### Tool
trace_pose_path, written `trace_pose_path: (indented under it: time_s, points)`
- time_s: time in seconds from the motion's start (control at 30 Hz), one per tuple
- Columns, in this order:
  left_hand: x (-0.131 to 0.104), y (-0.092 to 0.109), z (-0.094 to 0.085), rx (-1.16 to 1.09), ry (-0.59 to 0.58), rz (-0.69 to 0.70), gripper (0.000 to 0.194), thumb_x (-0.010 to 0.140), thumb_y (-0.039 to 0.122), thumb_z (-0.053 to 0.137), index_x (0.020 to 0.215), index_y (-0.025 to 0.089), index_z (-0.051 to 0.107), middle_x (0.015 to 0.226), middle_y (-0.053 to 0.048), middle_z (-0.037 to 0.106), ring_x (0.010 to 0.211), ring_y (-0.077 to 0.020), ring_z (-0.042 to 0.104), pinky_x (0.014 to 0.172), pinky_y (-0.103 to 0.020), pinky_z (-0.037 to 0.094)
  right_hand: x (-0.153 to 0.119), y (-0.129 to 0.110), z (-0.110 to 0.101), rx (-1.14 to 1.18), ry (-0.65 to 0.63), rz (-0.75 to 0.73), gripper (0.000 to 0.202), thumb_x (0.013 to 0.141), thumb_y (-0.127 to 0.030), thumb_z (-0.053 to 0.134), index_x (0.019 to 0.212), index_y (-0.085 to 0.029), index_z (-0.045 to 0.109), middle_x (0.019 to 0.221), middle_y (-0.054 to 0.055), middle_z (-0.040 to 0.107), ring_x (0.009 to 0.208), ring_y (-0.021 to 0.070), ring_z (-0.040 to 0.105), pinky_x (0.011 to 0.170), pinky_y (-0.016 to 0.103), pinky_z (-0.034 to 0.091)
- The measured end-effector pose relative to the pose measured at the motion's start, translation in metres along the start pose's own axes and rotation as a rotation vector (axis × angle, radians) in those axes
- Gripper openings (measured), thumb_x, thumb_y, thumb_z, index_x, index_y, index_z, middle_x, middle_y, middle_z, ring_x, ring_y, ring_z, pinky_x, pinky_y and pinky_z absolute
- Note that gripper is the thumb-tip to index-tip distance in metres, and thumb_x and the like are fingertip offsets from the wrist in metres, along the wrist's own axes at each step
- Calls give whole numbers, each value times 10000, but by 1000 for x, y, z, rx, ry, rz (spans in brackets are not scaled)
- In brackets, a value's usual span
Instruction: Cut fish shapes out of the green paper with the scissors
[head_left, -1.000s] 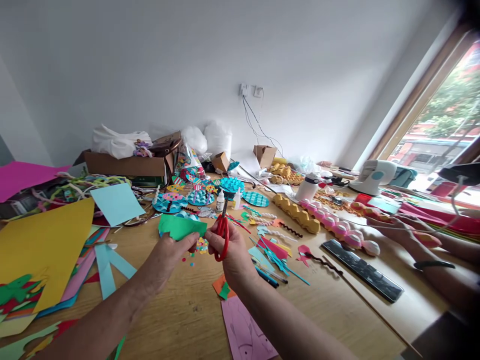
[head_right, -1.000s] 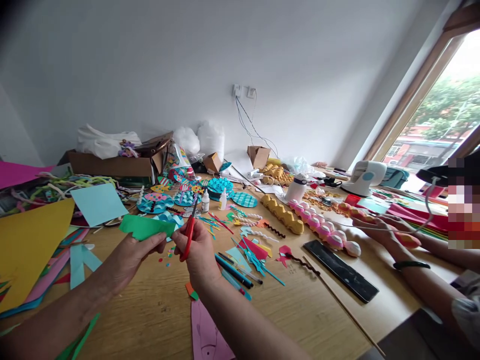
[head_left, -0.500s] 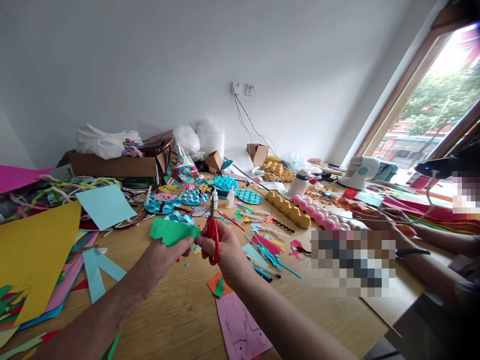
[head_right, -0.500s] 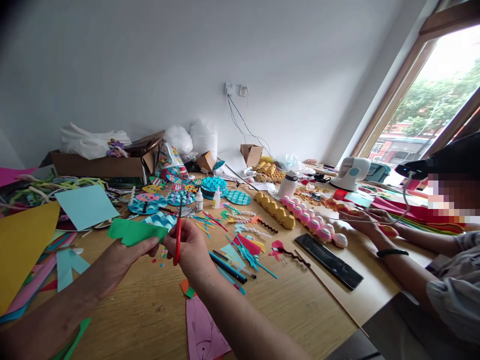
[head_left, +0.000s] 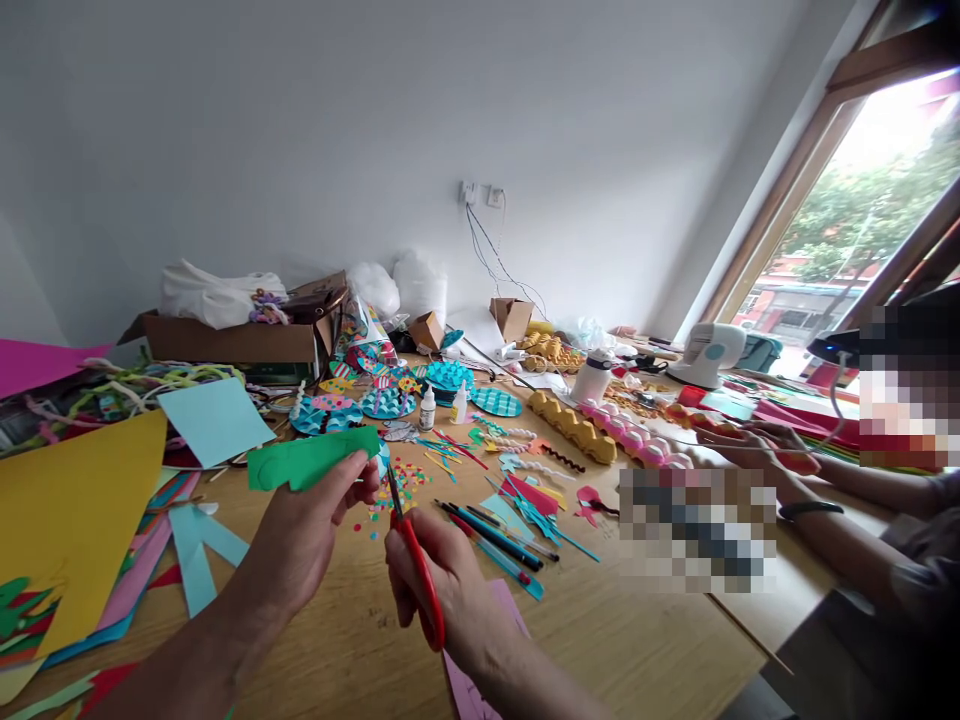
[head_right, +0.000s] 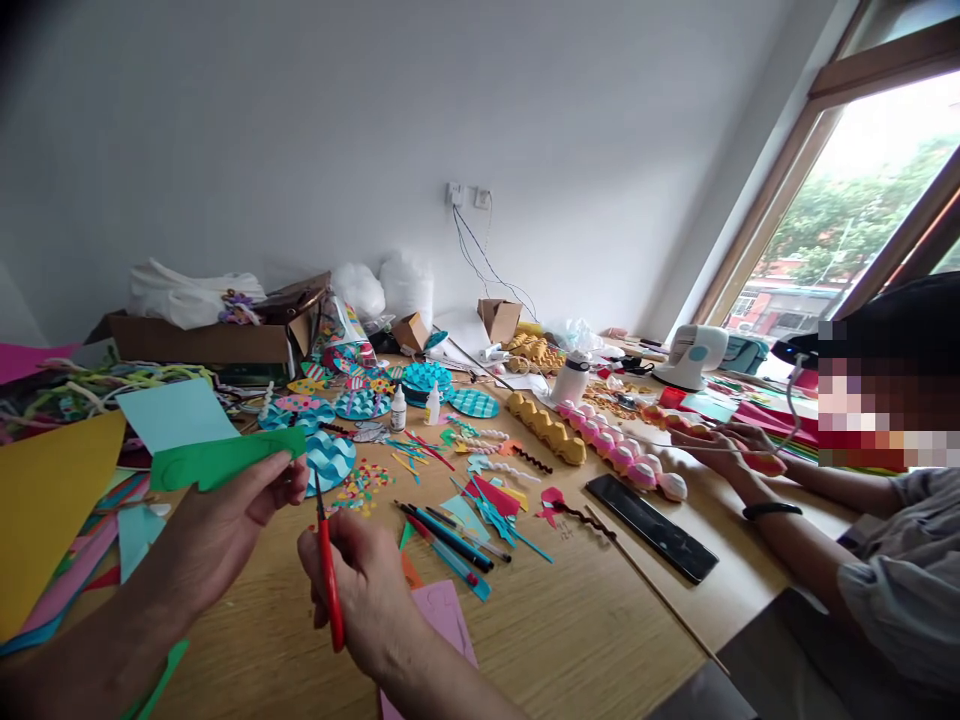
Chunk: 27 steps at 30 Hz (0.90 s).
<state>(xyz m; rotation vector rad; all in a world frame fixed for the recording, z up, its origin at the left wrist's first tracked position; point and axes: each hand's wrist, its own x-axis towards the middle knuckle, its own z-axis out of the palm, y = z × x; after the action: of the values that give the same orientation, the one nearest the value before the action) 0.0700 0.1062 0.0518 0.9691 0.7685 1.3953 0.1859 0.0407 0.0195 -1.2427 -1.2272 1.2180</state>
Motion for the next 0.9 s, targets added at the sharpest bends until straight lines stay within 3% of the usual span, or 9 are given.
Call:
trace_pose_path:
  time_s: [0.17, 0.53, 0.9]
  points:
    - [-1, -5, -5, -38, -42, -2, 140, 592, 281, 820, 603, 177, 727, 597, 22, 711, 585, -138, 612, 573, -247, 530, 3, -4, 5, -61, 6, 6, 321, 807, -430, 572, 623, -207, 433, 483, -77, 418, 402, 70, 430, 386, 165, 324]
    - [-3, 0, -4, -76, -44, -75, 217, 513, 292, 881, 629, 165, 750, 612, 19, 735, 595, -128, 633, 579, -223, 550, 1, -10, -4, -159, 12, -84, 375, 827, -420, 595, 577, -210, 409, 465, -77, 344, 417, 70, 323, 396, 196, 213]
    - [-3, -1, -4, -29, -79, -136, 281, 474, 343, 904, 615, 156, 748, 598, 4, 729, 582, -135, 622, 570, -233, 539, 3, -6, -14, -213, -10, -117, 353, 828, -381, 597, 590, -211, 399, 494, -76, 331, 453, 73, 293, 432, 214, 192]
